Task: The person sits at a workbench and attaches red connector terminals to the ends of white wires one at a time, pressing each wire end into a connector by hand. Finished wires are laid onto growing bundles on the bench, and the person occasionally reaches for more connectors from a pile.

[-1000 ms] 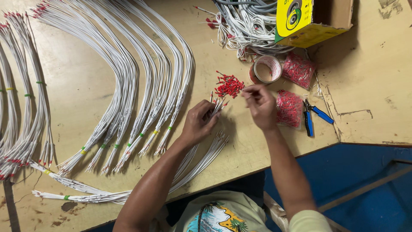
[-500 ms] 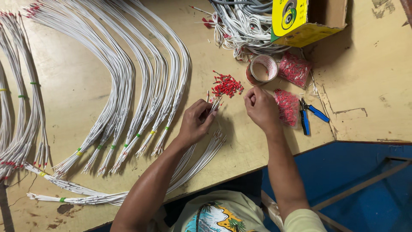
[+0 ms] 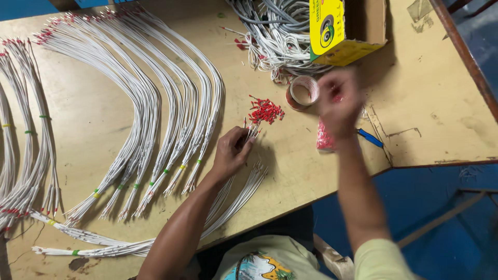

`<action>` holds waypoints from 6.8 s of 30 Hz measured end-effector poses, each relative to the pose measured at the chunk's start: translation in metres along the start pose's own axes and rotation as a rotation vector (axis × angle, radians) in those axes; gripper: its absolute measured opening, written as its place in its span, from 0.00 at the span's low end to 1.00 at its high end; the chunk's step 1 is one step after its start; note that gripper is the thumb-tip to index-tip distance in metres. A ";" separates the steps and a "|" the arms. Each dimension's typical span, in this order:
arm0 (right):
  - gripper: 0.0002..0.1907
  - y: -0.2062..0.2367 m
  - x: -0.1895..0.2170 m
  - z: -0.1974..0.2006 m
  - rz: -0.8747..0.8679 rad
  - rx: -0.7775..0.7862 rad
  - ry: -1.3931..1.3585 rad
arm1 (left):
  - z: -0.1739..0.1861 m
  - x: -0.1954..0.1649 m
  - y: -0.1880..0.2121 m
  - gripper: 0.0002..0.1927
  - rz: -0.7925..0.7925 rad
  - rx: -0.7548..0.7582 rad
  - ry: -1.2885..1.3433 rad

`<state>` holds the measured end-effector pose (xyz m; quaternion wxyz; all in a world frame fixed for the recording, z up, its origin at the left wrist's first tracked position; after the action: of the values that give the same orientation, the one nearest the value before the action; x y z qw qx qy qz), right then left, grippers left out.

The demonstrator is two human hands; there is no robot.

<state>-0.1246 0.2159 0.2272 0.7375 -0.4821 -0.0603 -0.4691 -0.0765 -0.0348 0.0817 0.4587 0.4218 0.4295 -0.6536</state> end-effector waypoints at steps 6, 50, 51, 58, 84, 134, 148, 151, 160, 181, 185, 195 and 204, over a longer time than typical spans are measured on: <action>0.15 -0.094 0.025 0.064 0.274 -0.090 0.848 | 0.002 0.004 0.003 0.10 0.017 -0.003 0.029; 0.06 0.087 -0.040 -0.137 -0.655 0.404 -1.082 | -0.004 0.004 -0.002 0.11 0.026 0.054 -0.038; 0.06 0.087 -0.041 -0.138 -0.654 0.412 -1.075 | -0.004 0.004 -0.003 0.11 0.011 0.055 -0.045; 0.05 0.091 -0.043 -0.139 -0.654 0.412 -1.136 | -0.005 0.006 -0.002 0.11 0.025 0.054 -0.031; 0.04 0.089 -0.060 -0.118 -0.594 0.286 -0.806 | -0.002 -0.006 -0.001 0.10 -0.095 0.013 -0.046; 0.08 0.067 -0.032 -0.117 -0.312 0.514 0.261 | 0.000 -0.008 -0.001 0.10 -0.034 0.012 -0.050; 0.07 0.085 -0.037 -0.136 -0.667 0.422 -1.060 | -0.002 0.003 0.000 0.09 0.022 0.040 -0.003; 0.04 0.084 -0.034 -0.138 -0.627 0.415 -1.085 | -0.003 0.005 0.000 0.09 0.054 0.053 0.022; 0.04 0.087 -0.037 -0.138 -0.621 0.428 -1.078 | -0.004 0.004 0.000 0.10 0.019 0.070 0.016; 0.05 0.087 -0.049 -0.126 -0.602 0.379 -0.809 | -0.004 0.003 0.000 0.09 0.035 0.063 -0.005; 0.03 0.080 -0.052 -0.106 -0.464 0.328 -0.294 | -0.004 -0.001 0.003 0.08 -0.037 0.041 -0.007; 0.07 0.077 -0.037 -0.113 -0.291 0.501 0.189 | -0.002 -0.015 0.002 0.08 -0.158 0.006 -0.184; 0.07 0.079 -0.050 -0.111 -0.463 0.390 -0.219 | -0.002 -0.015 0.001 0.07 -0.139 0.019 -0.196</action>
<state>-0.1332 0.1699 0.0899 0.6789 -0.3526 -0.3362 -0.5493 -0.0718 -0.0293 0.0947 0.4480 0.3293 0.4045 -0.7261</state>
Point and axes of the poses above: each hand's wrist, its own y-axis away from the middle knuckle, its own z-axis out of the back of the hand, x = y × z, the point moved 8 cm from there along -y, towards the middle knuckle, and after that the axes turned 6 degrees about x, right-handed, at the moved point
